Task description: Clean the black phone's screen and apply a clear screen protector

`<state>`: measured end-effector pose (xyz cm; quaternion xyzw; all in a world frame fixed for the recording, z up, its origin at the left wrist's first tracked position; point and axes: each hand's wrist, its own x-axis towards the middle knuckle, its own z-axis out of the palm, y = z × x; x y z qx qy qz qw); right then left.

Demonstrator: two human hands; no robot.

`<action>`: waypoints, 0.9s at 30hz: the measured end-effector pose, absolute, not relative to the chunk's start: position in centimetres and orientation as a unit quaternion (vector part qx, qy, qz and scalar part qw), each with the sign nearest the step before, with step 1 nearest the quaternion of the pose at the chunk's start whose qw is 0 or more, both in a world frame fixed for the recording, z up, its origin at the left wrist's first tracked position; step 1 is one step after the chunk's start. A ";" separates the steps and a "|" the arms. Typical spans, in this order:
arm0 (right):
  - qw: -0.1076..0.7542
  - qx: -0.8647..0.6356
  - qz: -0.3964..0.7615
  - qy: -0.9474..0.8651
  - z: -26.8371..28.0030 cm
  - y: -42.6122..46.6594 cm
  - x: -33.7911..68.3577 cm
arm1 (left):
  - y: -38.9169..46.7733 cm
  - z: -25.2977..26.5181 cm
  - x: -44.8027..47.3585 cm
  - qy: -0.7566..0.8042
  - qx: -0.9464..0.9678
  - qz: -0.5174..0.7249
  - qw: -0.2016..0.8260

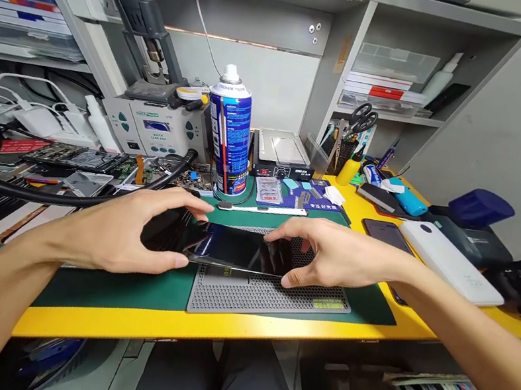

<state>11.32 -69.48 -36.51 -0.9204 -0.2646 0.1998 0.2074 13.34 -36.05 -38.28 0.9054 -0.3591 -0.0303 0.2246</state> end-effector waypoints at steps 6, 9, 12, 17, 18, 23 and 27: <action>0.176 -0.931 0.199 -0.251 -36.8 -70.4 10.7 | -37.5 -39.3 12.3 -0.400 0.898 -0.035 0.182; 0.170 -0.932 0.187 -0.261 -37.0 -70.4 10.2 | -37.9 -39.7 11.6 -0.425 0.890 -0.025 0.163; 0.161 -0.934 0.181 -0.261 -37.2 -70.5 9.9 | -38.1 -39.8 11.2 -0.434 0.890 -0.016 0.141; 0.179 -0.932 0.181 -0.259 -37.5 -70.7 10.0 | -38.0 -40.0 10.8 -0.428 0.897 -0.013 0.110; 0.186 -0.930 0.180 -0.260 -37.6 -70.8 10.0 | -37.9 -40.2 10.8 -0.427 0.898 -0.010 0.103; 0.217 -0.922 0.175 -0.269 -38.0 -71.1 10.0 | -37.1 -41.5 11.0 -0.453 0.886 0.063 0.077; 0.245 -0.917 0.163 -0.270 -38.3 -71.4 9.7 | -36.9 -42.6 11.3 -0.462 0.877 0.119 0.061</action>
